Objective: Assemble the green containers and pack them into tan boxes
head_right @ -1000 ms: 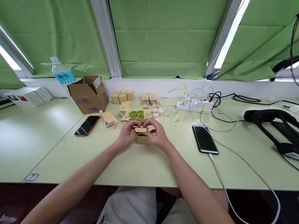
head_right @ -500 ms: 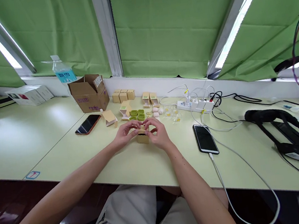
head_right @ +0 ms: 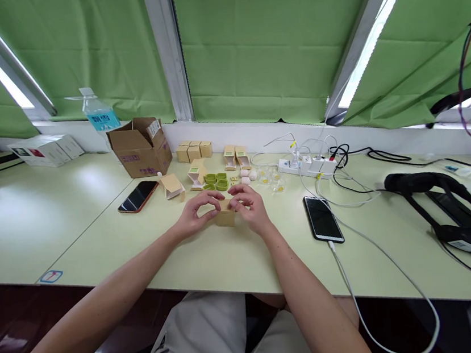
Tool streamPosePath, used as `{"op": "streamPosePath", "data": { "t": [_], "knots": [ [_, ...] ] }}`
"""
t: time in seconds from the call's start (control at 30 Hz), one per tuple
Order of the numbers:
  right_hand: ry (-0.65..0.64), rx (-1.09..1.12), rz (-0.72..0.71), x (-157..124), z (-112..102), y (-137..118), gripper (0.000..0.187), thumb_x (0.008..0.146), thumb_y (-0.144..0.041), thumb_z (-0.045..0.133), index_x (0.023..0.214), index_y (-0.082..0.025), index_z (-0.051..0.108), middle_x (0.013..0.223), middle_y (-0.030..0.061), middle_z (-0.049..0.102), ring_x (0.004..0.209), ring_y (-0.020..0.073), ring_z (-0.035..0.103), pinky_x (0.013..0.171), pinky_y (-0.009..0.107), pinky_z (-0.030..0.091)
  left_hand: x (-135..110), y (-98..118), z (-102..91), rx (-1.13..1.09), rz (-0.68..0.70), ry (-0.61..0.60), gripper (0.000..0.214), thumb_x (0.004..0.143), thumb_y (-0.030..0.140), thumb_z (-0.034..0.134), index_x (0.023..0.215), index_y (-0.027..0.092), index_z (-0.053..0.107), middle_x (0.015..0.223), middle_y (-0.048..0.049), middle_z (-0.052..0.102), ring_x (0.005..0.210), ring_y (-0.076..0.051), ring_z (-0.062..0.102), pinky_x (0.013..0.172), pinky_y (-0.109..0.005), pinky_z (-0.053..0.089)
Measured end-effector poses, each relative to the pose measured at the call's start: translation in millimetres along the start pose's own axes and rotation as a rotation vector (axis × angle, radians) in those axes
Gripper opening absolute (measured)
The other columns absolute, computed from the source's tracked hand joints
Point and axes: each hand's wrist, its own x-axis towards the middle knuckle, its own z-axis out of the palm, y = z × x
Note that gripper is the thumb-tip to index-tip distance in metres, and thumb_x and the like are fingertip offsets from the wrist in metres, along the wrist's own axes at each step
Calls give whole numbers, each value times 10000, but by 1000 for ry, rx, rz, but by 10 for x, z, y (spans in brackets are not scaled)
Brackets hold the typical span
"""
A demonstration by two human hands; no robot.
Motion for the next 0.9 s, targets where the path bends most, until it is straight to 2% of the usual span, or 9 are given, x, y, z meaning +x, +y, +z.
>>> {"op": "streamPosePath", "data": {
  "t": [0.13, 0.33, 0.43, 0.5, 0.57, 0.67, 0.77, 0.83, 0.9],
  "knots": [
    [101, -22, -45, 15, -40, 8, 457, 961, -636, 696, 761, -248, 829, 881, 53, 557, 803, 211, 591, 651, 365, 535, -1, 10, -22, 50, 29, 14, 264, 1009, 473, 701, 912, 252, 807, 1273, -123, 785, 1241, -311, 695, 1143, -502, 516],
    [-35, -97, 9, 4, -22, -30, 469, 940, -585, 701, 640, -237, 792, 595, -6, 509, 601, 160, 461, 623, 337, 390, -21, -24, -12, 91, 85, 1, 239, 1026, 404, 682, 887, 260, 812, 1243, -102, 793, 1230, -300, 685, 1132, -504, 510],
    [56, -80, 16, 5, -20, -35, 464, 948, -573, 655, 683, -220, 797, 591, -12, 508, 604, 153, 444, 637, 329, 364, -31, -37, -9, 88, 67, -4, 219, 1028, 424, 679, 948, 252, 789, 1263, -105, 788, 1250, -300, 682, 1152, -509, 512],
    [163, -104, 57, 14, -27, -8, 471, 951, -572, 613, 692, -213, 772, 570, -26, 468, 577, 145, 391, 615, 323, 322, -38, -53, -3, 85, 42, -2, 209, 1010, 434, 701, 1091, 255, 771, 1310, -111, 774, 1292, -307, 670, 1158, -508, 518],
    [262, -189, 151, 26, -31, 41, 468, 952, -558, 576, 666, -218, 722, 541, -36, 438, 550, 145, 354, 598, 322, 291, -45, -76, 11, 102, -18, -12, 365, 972, 425, 740, 1300, 268, 718, 1382, -117, 745, 1297, -308, 659, 1124, -494, 543],
    [306, -374, 312, 40, -19, 116, 348, 930, -446, 584, 682, -229, 696, 576, -18, 544, 578, 167, 444, 621, 318, 321, -47, -103, 43, 171, -156, -55, 707, 876, 374, 820, 1536, 269, 588, 1418, -131, 711, 1198, -297, 663, 1047, -476, 575],
    [255, -525, 423, 40, 13, 138, 201, 914, -326, 605, 788, -241, 736, 696, 5, 685, 659, 191, 548, 650, 309, 352, -31, -97, 64, 208, -227, -113, 699, 841, 327, 835, 1504, 243, 629, 1281, -112, 732, 1066, -267, 678, 1015, -462, 580],
    [223, -598, 468, 33, 36, 122, 193, 946, -304, 600, 844, -249, 755, 743, 14, 725, 686, 199, 573, 649, 303, 346, -8, -85, 60, 210, -240, -130, 580, 822, 312, 849, 1379, 237, 707, 1179, -82, 740, 973, -238, 687, 964, -429, 590],
    [203, -657, 489, 23, 59, 95, 201, 981, -295, 596, 884, -252, 765, 762, 20, 740, 696, 202, 585, 645, 300, 331, 40, -83, 36, 204, -271, -90, 547, 786, 310, 879, 1308, 228, 735, 1113, -65, 746, 886, -212, 689, 872, -389, 597]
  ]
}}
